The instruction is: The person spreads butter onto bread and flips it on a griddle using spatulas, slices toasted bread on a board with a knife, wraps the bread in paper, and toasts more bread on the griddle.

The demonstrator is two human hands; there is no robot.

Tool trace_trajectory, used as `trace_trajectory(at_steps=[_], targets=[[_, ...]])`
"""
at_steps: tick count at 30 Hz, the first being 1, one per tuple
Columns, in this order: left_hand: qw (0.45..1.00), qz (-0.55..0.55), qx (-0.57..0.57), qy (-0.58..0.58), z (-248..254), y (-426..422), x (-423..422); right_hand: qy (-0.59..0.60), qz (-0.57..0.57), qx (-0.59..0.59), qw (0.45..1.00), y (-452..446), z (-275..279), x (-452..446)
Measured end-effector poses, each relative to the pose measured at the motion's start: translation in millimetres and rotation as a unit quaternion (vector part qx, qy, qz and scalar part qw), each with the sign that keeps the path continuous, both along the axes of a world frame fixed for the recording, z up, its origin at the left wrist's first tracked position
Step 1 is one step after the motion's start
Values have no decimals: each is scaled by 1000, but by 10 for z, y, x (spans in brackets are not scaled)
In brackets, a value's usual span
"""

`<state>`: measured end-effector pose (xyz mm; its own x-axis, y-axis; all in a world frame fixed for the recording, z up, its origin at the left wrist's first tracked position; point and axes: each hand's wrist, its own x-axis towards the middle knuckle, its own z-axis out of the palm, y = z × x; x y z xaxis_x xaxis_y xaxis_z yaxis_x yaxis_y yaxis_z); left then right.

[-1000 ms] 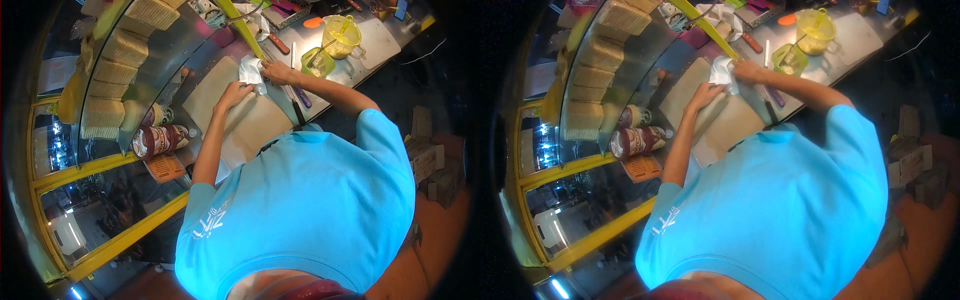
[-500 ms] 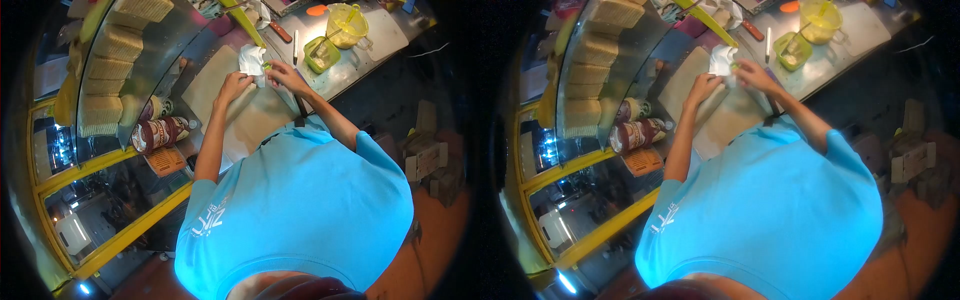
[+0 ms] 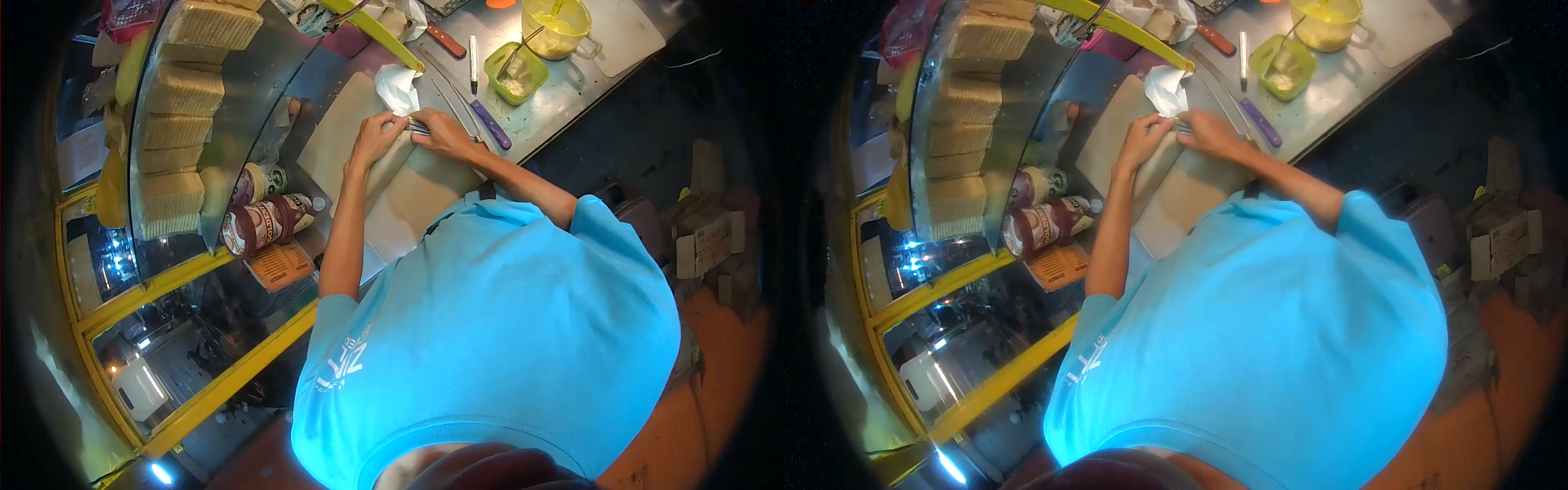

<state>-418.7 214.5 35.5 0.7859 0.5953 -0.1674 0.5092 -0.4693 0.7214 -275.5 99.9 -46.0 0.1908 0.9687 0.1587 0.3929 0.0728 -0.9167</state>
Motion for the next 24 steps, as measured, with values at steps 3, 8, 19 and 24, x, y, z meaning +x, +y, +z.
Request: trace_trajectory(at_steps=[3, 8, 19, 24], targets=[[1000, 7, -3, 9, 31, -23, 24, -13, -51, 4, 999, -52, 36, -132], [1000, -15, 25, -1, -49, -2, -9, -27, -41, -16, 999, -89, 146, -133], [990, -30, 115, -77, 8, -83, -96, -55, 50, 17, 997, -20, 84, 91], [958, 110, 222, -144, 290, -508, -413, -109, 83, -46, 989, -148, 254, 354]])
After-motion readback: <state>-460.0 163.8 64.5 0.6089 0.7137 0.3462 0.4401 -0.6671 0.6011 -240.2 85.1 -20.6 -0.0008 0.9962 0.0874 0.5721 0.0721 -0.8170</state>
